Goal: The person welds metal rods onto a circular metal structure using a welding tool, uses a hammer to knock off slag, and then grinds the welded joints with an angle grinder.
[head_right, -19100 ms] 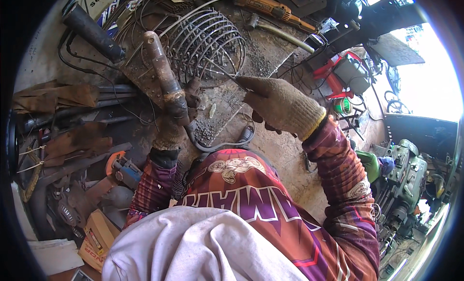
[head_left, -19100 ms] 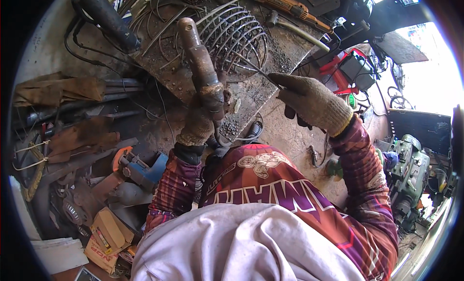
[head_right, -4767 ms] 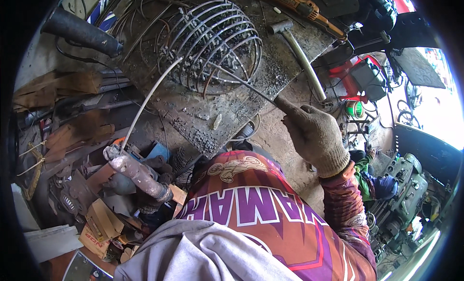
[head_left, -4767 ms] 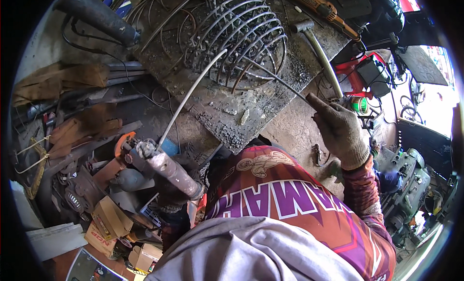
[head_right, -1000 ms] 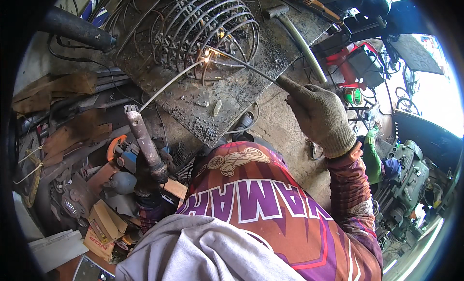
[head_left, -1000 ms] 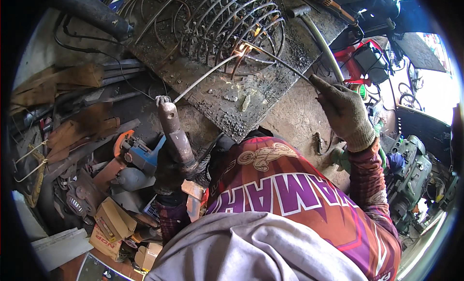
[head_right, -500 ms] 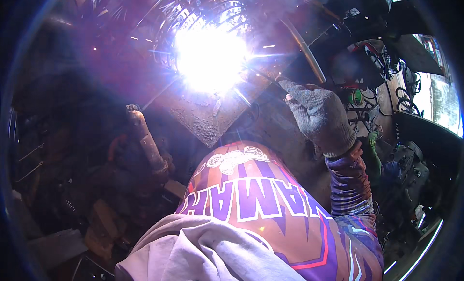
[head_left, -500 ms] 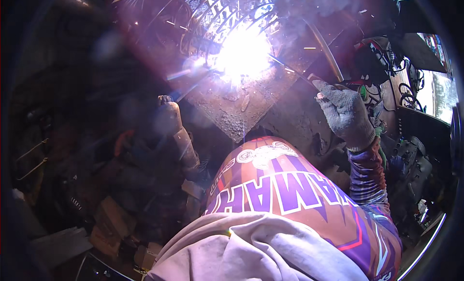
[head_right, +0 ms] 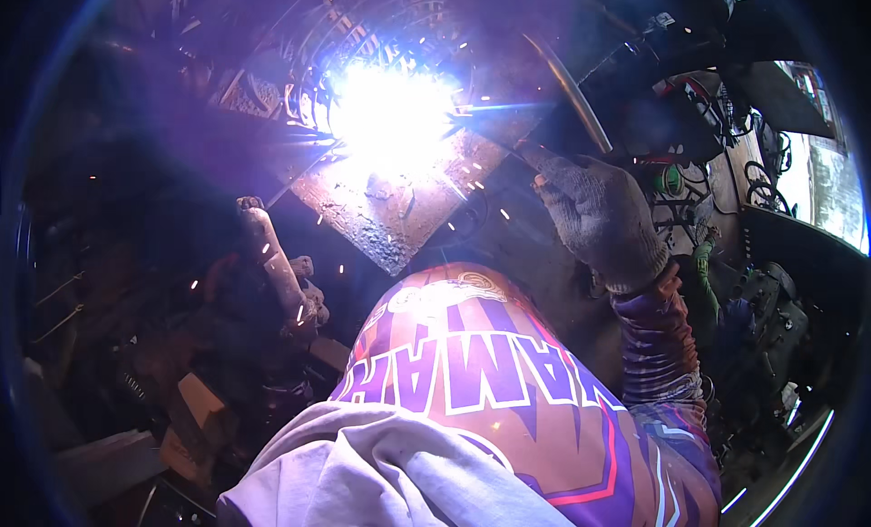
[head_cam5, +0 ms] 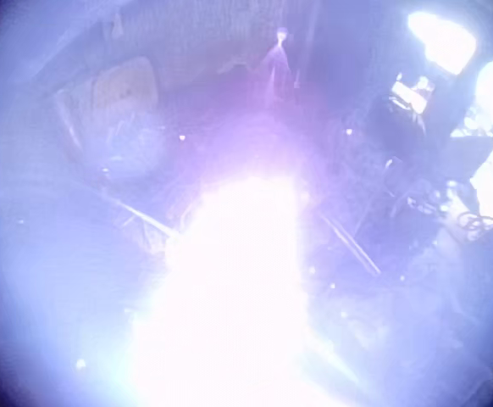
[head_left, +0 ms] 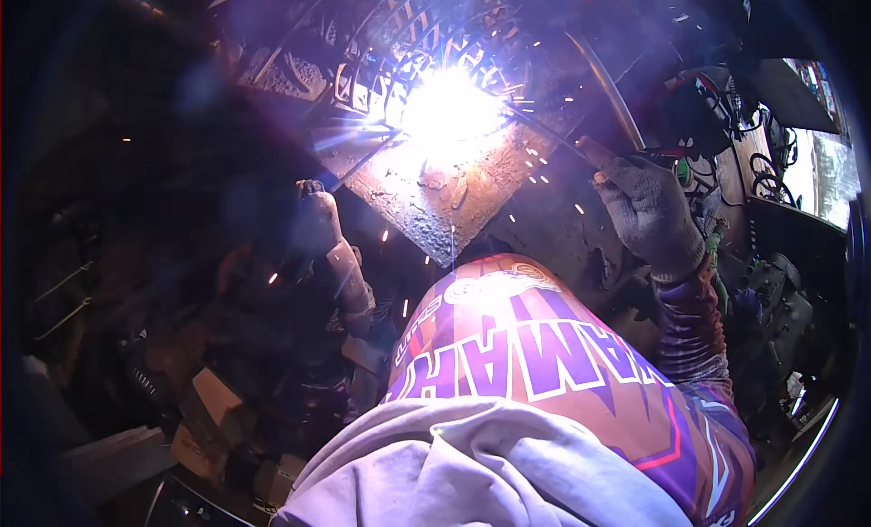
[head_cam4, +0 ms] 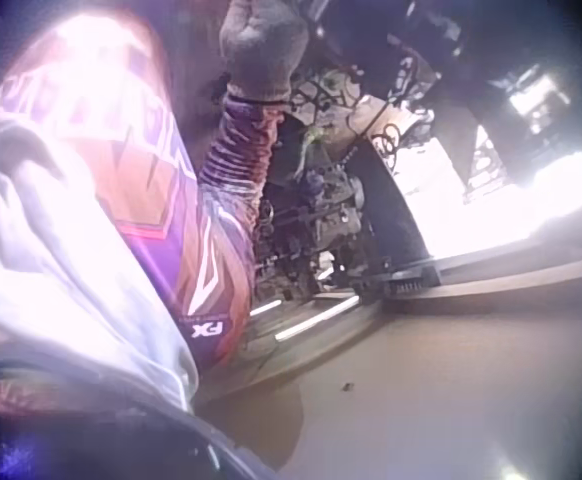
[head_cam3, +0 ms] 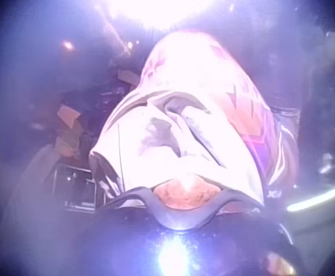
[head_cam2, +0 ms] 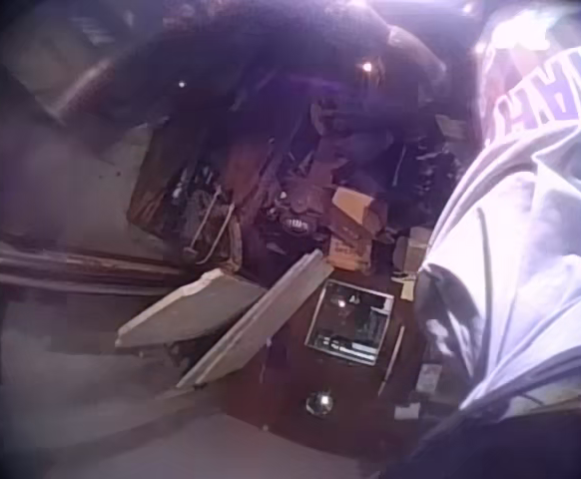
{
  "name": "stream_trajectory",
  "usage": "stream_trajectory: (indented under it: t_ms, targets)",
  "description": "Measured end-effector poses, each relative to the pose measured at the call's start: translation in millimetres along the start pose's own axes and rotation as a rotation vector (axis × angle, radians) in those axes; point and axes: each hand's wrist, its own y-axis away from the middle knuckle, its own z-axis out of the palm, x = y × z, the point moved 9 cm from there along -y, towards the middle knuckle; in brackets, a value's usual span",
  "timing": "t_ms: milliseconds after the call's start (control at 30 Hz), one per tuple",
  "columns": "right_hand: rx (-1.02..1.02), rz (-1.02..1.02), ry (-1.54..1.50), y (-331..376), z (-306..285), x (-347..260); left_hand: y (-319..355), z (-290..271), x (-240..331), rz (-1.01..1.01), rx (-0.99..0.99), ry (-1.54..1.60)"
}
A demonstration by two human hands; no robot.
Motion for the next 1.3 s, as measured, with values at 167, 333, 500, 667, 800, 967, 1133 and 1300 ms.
stream_trajectory:
  t_ms: [167, 333, 500, 667, 800, 967, 1133, 1300]
  targets:
    - [0.016, -0.017, -0.030, 4.6, 4.7, 11.0, 0.2, -0.9, -0.1, 0.004, -0.002, -0.012]
    - [-0.010, -0.097, 0.179, 1.9, 8.7, 17.0, 3.4, -3.1, -1.3, 0.002, 0.012, -0.032]
    - [-0.040, 0.029, 0.146, 5.0, 6.5, 16.2, -5.4, -3.6, -6.9, 0.005, -0.014, -0.071]
    - [-0.099, 0.009, 0.142, 3.0, 6.9, 14.3, 0.5, -6.2, -6.8, 0.001, 0.000, -0.122]
    - [-0.075, -0.037, 0.134, 2.7, 5.6, 11.1, 2.4, -11.9, -11.1, 0.020, 0.026, -0.264]
    - [-0.103, 0.011, 0.124, 3.3, 6.0, 12.7, 5.9, -23.0, -31.0, 0.020, 0.114, -0.574]
    - [-0.095, 0.022, 0.145, 3.4, 5.7, 11.4, 1.8, -9.4, -19.8, -0.066, 0.016, -0.151]
    - [-0.060, -0.045, 0.064, 0.2, 1.3, -4.6, -0.8, -8.6, -7.7, -0.023, 0.023, -0.061]
